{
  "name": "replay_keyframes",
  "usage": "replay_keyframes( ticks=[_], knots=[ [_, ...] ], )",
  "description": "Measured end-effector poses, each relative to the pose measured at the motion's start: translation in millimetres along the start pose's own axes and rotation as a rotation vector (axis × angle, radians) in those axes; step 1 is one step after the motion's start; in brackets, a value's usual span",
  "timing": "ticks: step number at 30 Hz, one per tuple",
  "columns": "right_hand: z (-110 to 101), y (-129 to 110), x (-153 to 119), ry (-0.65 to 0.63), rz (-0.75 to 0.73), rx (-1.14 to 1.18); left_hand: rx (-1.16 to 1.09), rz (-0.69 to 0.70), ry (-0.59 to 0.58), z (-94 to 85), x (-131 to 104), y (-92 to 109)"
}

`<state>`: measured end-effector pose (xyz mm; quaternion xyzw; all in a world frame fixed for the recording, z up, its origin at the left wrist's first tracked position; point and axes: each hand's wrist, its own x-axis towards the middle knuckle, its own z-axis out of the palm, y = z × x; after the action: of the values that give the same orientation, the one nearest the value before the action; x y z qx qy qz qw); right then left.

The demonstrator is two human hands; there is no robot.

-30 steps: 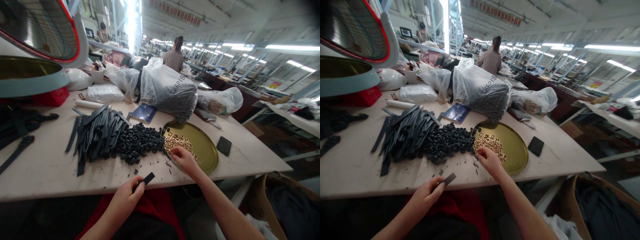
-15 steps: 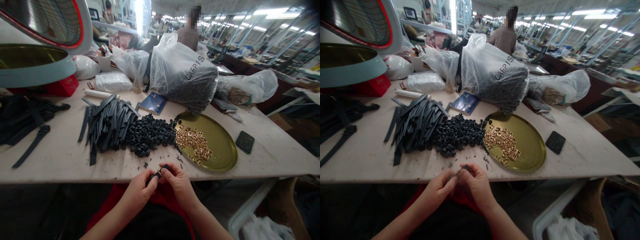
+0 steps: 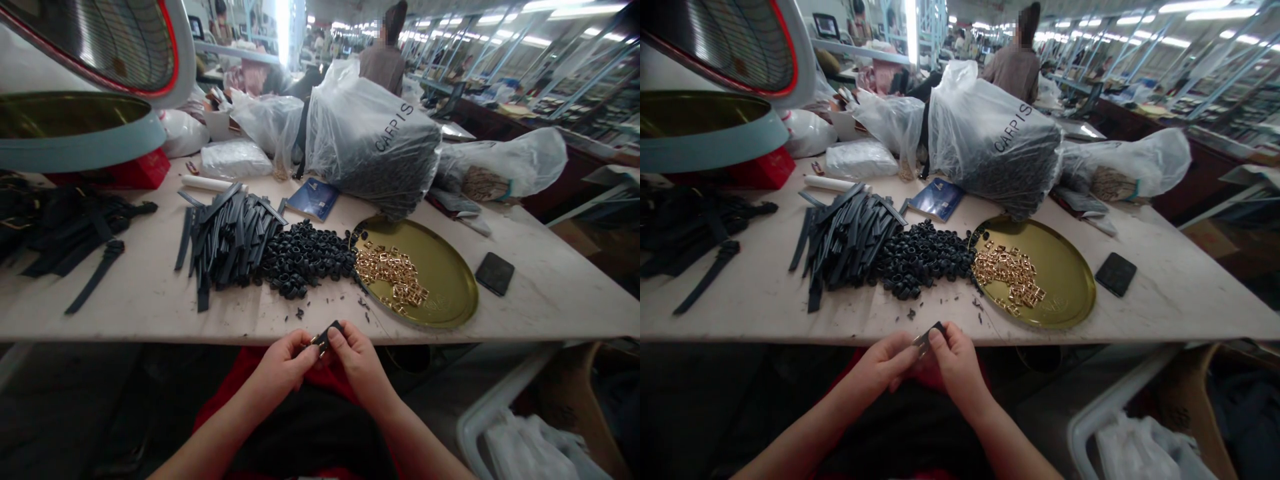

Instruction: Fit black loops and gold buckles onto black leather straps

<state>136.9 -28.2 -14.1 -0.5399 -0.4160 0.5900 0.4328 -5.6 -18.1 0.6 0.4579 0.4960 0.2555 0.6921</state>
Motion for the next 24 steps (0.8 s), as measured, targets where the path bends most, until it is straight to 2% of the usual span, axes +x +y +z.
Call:
replay_keyframes(
  ticks=[5, 8, 10, 14, 16, 20, 24],
  knots=[
    [5, 2, -4, 0.048, -0.075, -0.108, 0.005, 0.002, 0.084, 5.0, -12, 8],
    [8, 0, -9, 0.12, -0.169, -0.226, 0.016, 0.015, 0.124, 7.0, -16, 7],
    [9, -2, -11, 0.114, -0.184, -0.22, 0.022, 0.032, 0.143, 7.9, -18, 4],
    [7, -4, -14, -0.091, -0.026, 0.022, 0.03, 0.052, 0.186, 10.9, -25, 1],
    [6, -5, -16, -0.152, 0.035, 0.1, 0.047, 0.054, 0.215, 12.8, -29, 3],
    [3, -8, -22, -0.152, 0.052, 0.147, 0.049, 0.057, 0.214, 15.8, -35, 8],
    [4, -7, -25, -0.171, 0.142, 0.232, 0.028, 0.051, 0.188, 17.7, -36, 6]
  ],
)
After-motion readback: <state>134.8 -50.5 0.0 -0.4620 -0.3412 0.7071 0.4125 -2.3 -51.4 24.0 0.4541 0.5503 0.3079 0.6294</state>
